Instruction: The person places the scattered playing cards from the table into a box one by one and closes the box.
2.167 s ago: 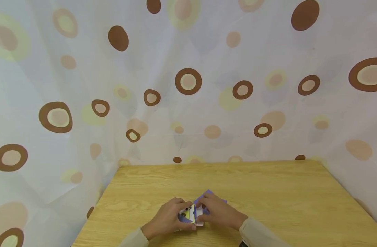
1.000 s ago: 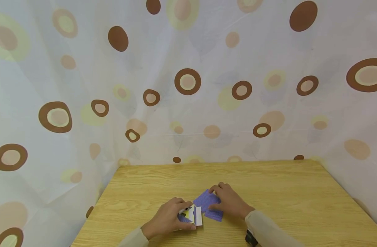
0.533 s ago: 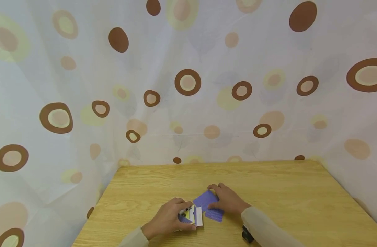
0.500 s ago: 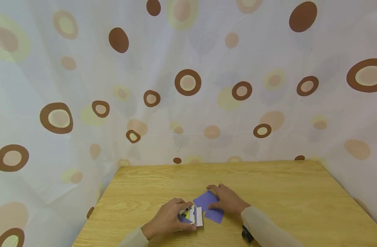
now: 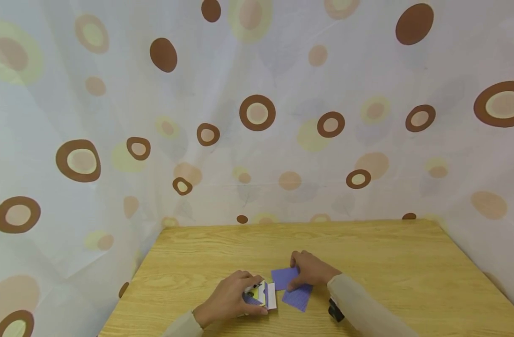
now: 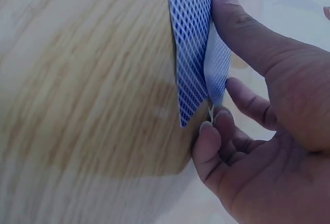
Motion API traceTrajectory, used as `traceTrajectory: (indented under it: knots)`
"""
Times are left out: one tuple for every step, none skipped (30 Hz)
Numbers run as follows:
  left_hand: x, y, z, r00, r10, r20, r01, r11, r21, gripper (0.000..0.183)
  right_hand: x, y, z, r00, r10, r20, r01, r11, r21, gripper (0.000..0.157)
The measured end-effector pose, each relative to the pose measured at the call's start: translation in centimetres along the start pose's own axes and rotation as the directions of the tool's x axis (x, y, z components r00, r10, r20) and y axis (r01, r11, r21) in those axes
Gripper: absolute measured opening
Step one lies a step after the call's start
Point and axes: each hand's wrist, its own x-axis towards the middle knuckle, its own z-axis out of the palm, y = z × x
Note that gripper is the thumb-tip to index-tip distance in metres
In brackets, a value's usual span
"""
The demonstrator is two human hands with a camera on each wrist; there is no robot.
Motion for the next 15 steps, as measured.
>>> traceTrajectory:
  knots:
    - [0.01, 0.01, 0.01, 1.000, -0.004, 0.002, 0.004, 1.000, -0.003, 0.080, -0.08, 0.01, -0.03, 1.000, 0.012, -0.002, -0.012, 1.000, 0.005, 0.057]
    - [0.01, 0.01, 0.02, 1.000, -0.009, 0.005, 0.009, 1.000, -0.008, 0.080, -0.15, 0.03, -0.04, 1.000, 0.023, -0.007, -0.023, 1.000, 0.010, 0.058]
    - [0.00, 0.00, 0.03, 1.000, -0.012, 0.007, 0.012, 1.000, -0.011, 0.080, -0.21, 0.06, -0.06, 0.999, 0.028, -0.016, -0.028, 1.000, 0.009, 0.059]
    - [0.00, 0.01, 0.06, 1.000, -0.014, 0.009, 0.014, 1.000, -0.012, 0.080, -0.24, 0.11, -0.06, 0.999, 0.028, -0.030, -0.028, 1.000, 0.005, 0.061]
    - [0.00, 0.01, 0.08, 1.000, -0.013, 0.009, 0.013, 1.000, -0.012, 0.080, -0.26, 0.16, -0.10, 0.999, 0.021, -0.048, -0.021, 1.000, -0.002, 0.062]
    - [0.00, 0.01, 0.10, 1.000, -0.012, 0.007, 0.012, 1.000, -0.010, 0.080, -0.26, 0.23, -0.12, 0.997, 0.006, -0.072, -0.008, 1.000, -0.016, 0.063]
    - [-0.01, 0.01, 0.11, 1.000, -0.010, 0.005, 0.010, 1.000, -0.008, 0.080, -0.25, 0.31, -0.13, 0.996, -0.005, -0.092, 0.003, 1.000, -0.023, 0.064]
    - [-0.02, 0.00, 0.10, 1.000, -0.005, 0.001, 0.005, 1.000, -0.002, 0.080, -0.25, 0.34, -0.19, 0.993, -0.015, -0.113, 0.012, 1.000, -0.028, 0.064]
    - [-0.03, -0.01, 0.09, 1.000, 0.000, -0.003, 0.000, 1.000, 0.006, 0.080, -0.25, 0.39, -0.26, 0.991, -0.026, -0.132, 0.022, 0.999, -0.035, 0.064]
    - [-0.04, -0.01, 0.07, 1.000, 0.001, -0.004, -0.001, 1.000, 0.008, 0.080, -0.27, 0.42, -0.32, 0.989, -0.029, -0.147, 0.024, 0.999, -0.037, 0.063]
    - [-0.06, -0.04, 0.04, 1.000, -0.001, -0.006, 0.001, 1.000, 0.009, 0.079, -0.30, 0.43, -0.38, 0.988, -0.032, -0.154, 0.025, 0.999, -0.042, 0.062]
    - [-0.06, -0.06, 0.02, 1.000, -0.003, -0.006, 0.003, 1.000, 0.011, 0.079, -0.34, 0.50, -0.40, 0.987, -0.028, -0.156, 0.021, 0.999, -0.049, 0.062]
    - [-0.07, -0.07, -0.01, 1.000, -0.006, -0.003, 0.006, 1.000, 0.010, 0.080, -0.38, 0.60, -0.43, 0.988, -0.024, -0.151, 0.016, 0.999, -0.052, 0.061]
    - [-0.06, -0.08, -0.03, 1.000, -0.005, -0.002, 0.005, 1.000, 0.013, 0.080, -0.43, 0.68, -0.44, 0.989, -0.019, -0.146, 0.010, 0.998, -0.059, 0.060]
    - [-0.06, -0.07, -0.04, 1.000, -0.008, 0.003, 0.008, 1.000, 0.010, 0.080, -0.50, 0.79, -0.43, 0.990, -0.014, -0.137, 0.005, 0.998, -0.066, 0.061]
